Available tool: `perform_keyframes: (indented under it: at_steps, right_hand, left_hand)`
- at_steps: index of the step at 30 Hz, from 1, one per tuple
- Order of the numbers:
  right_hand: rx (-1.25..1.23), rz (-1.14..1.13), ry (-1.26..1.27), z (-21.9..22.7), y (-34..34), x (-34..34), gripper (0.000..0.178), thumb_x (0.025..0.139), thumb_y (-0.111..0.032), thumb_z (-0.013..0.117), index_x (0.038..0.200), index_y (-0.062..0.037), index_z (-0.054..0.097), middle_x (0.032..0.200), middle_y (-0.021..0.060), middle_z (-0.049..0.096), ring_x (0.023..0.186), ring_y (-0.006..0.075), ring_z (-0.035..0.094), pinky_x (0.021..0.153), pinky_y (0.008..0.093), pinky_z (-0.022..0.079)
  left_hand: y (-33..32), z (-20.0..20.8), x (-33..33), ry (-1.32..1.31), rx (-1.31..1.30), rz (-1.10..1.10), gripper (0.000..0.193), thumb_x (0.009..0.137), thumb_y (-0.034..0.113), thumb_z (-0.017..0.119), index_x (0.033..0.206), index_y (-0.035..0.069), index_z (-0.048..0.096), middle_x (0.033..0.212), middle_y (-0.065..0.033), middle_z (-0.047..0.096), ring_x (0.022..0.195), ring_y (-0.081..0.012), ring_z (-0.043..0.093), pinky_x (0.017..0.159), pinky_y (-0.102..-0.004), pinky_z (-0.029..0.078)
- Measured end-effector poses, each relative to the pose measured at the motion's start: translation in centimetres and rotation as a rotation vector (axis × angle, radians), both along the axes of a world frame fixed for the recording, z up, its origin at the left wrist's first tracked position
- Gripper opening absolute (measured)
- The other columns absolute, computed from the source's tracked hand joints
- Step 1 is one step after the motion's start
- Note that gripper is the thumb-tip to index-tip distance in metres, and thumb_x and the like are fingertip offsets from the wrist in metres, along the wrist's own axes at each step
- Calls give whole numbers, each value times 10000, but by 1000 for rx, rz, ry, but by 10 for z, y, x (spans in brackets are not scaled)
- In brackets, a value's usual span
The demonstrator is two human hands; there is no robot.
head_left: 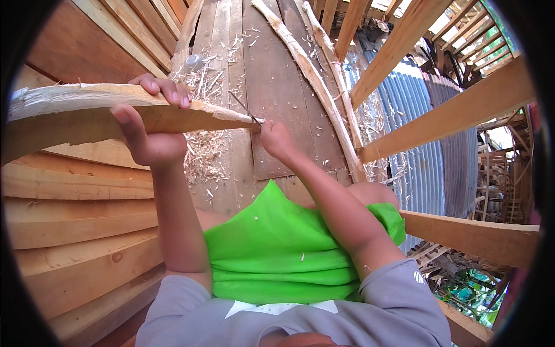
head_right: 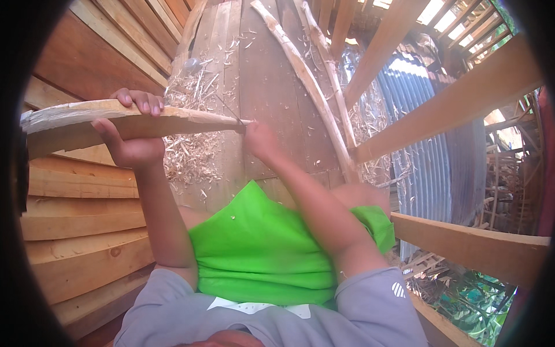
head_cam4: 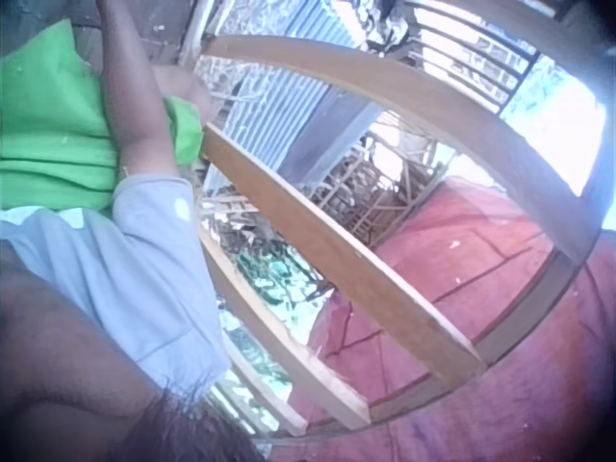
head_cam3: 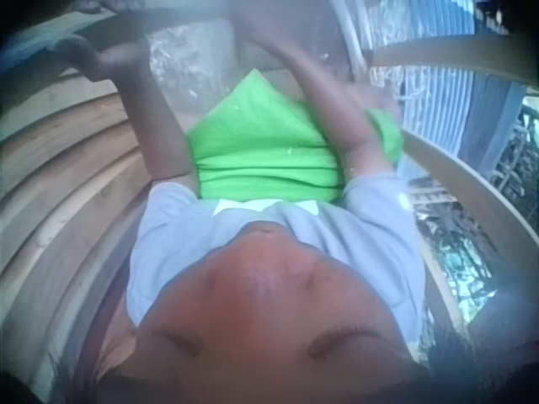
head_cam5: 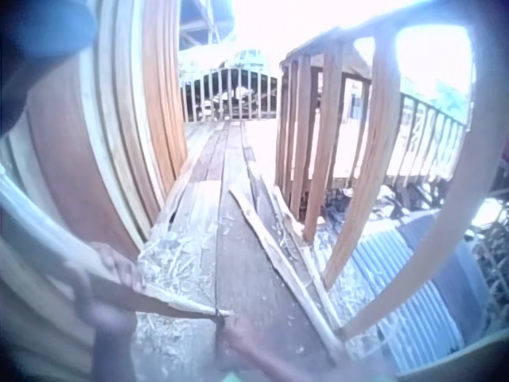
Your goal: The person is carving a piece of wood using a knife. They hold the wood in their left hand and use the knife in their right hand to shave off thin layers, creating wood shavings on the floor.
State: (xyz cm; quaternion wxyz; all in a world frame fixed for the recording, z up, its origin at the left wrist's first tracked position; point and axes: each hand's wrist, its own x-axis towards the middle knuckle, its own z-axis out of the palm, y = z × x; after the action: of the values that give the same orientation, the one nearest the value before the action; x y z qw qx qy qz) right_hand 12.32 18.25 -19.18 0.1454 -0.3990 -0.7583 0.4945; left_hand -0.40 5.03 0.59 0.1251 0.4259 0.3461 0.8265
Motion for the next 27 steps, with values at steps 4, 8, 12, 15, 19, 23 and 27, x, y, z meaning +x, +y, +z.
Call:
perform_keyframes:
  at_steps: [4, 8, 12, 15, 19, 23, 27]
  right_hand:
    - [-208, 12, -163, 30, -4, 2, 539, 977, -308, 281, 809, 117, 566, 730, 330, 592, 711, 500, 613, 711, 526, 475]
    - [48, 67, 13, 53, -21, -13, 557, 976, -336, 299, 793, 109, 577, 715, 310, 609, 640, 487, 602, 667, 514, 493]
    - [-80, 14, -67, 1, 4, -2, 561, 983, -338, 310, 771, 107, 579, 701, 324, 595, 674, 500, 608, 701, 527, 480]
    - [55, 68, -87, 22, -3, 3, 565, 987, -330, 307, 763, 111, 578, 694, 332, 589, 708, 503, 615, 722, 525, 472]
    - [-54, 129, -144, 91, -26, -6, 531, 968, -325, 311, 941, 101, 627, 885, 322, 633, 921, 474, 625, 825, 516, 476]
    - [-124, 111, -76, 69, -13, -11, 529, 967, -330, 318, 921, 90, 635, 894, 318, 639, 899, 481, 628, 831, 525, 471]
    - [-41, -5, -69, 8, -4, 5, 565, 980, -339, 307, 828, 108, 618, 809, 342, 616, 827, 506, 618, 796, 529, 474]
  left_hand:
    - [-8, -3, -9, 11, -48, 23, 608, 900, 688, 463, 942, 82, 486, 754, -69, 490, 700, -191, 469, 713, -341, 394]
    - [-13, -3, -5, 67, -60, -24, 613, 895, 696, 463, 940, 86, 485, 756, -70, 490, 702, -190, 470, 713, -345, 394]
    - [-7, -1, 0, 25, -43, -26, 621, 889, 682, 490, 942, 63, 491, 762, -75, 493, 697, -190, 482, 689, -339, 413]
    - [-10, -3, -3, 23, -20, -45, 653, 867, 671, 544, 947, 25, 500, 769, -84, 490, 699, -193, 499, 663, -342, 439]
    - [-13, -6, -1, 44, -20, -80, 644, 874, 682, 518, 953, 44, 485, 764, -81, 485, 701, -190, 486, 682, -340, 422]
    - [-11, 0, -1, 28, -68, -16, 626, 871, 710, 490, 932, 86, 475, 750, -62, 476, 695, -187, 468, 713, -339, 391]
    - [-14, -6, -15, -4, -41, -40, 616, 878, 705, 484, 931, 91, 480, 742, -60, 476, 690, -190, 470, 711, -339, 394]
